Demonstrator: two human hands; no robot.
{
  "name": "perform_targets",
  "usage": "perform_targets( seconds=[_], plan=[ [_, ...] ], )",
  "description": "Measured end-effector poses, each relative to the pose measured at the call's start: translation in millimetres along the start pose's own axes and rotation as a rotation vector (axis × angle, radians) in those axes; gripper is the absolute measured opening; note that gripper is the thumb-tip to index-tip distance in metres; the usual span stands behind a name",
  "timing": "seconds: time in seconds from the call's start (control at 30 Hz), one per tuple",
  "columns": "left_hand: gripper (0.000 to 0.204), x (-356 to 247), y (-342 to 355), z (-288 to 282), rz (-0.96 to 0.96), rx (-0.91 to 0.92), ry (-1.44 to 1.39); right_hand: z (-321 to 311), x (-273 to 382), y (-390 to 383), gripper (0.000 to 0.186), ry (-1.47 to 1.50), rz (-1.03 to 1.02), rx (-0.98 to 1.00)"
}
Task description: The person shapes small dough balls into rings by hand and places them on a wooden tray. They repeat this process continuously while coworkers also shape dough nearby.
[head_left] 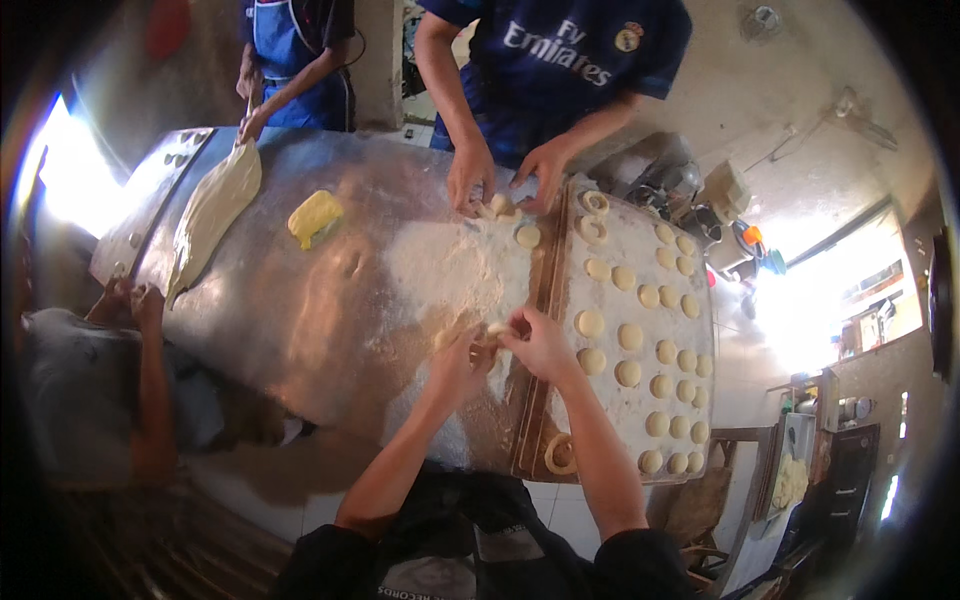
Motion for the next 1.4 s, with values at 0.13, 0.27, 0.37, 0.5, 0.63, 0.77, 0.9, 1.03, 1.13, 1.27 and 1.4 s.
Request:
perform_targets(
  seconds=[0.13, 0.27, 0.37, 0.5, 0.63, 0.77, 0.9, 1.03, 1.13, 1.27, 1.4],
  plan=[
    [0.024, -19.6, -7.7, -14.3, -0.064, 0.12, -0.221, -14.8, 18.9, -37.0, 0.029, 0.455, 0.104, -0.008],
    [0.027, -66.2, -25.1, -39.1, -0.027, 0.248, -0.088, -14.8, 38.3, -72.8, 0.04, 0.042, 0.07, -0.285],
    [0.031, -74.5, -41.7, -38.5, 0.393, 0.097, 0.093, 7.4, 29.6, -73.5, 0.047, -0.206, -0.242, -0.695],
    [0.042, -60.6, -45.3, -37.1, 0.601, -0.282, 0.275, 4.8, 36.9, -93.2, 0.052, 0.55, -0.089, -0.019],
    [0.043, -47.9, -55.3, -27.0, 0.048, 0.051, -0.585, 0.8, 29.6, -109.9, 0.052, 0.913, -0.09, -0.058],
    [0.045, -57.5, -62.8, -15.1, 0.452, 0.079, -0.649, -9.0, 34.9, -116.8, 0.057, 0.876, 0.168, -0.202],
    [0.046, -46.6, -57.9, -0.2, 0.563, 0.091, 0.01, -23.2, 49.7, -125.0, 0.063, 0.956, 0.012, -0.165],
    [0.028, -52.6, -59.8, 25.1, 0.471, 0.009, -0.166, -40.1, 30.5, -130.1, 0.066, 0.89, -0.073, -0.185],
    [0.018, -73.4, -71.5, 38.1, 0.135, -0.031, -0.316, -48.0, 10.5, -137.0, 0.062, 1.159, 0.14, -0.216],
    [0.015, -75.0, -71.2, 67.6, 0.223, 0.003, -0.296, -69.3, 0.0, -143.1, 0.051, 1.179, 0.244, -0.223],
    [0.015, -97.0, -77.4, 90.4, 0.431, 0.03, -0.074, -77.7, -31.7, -141.7, 0.059, 0.94, 0.24, -0.266]
  ],
)
Point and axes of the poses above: each hand's wrist, its own y-axis towards the middle knuckle, its own z-axis out of the palm, x = y × z, the point moved 2 cm from there along y, towards the middle knuckle, and after that the axes turned 11 degrees about -x, right-handed, at the moved point
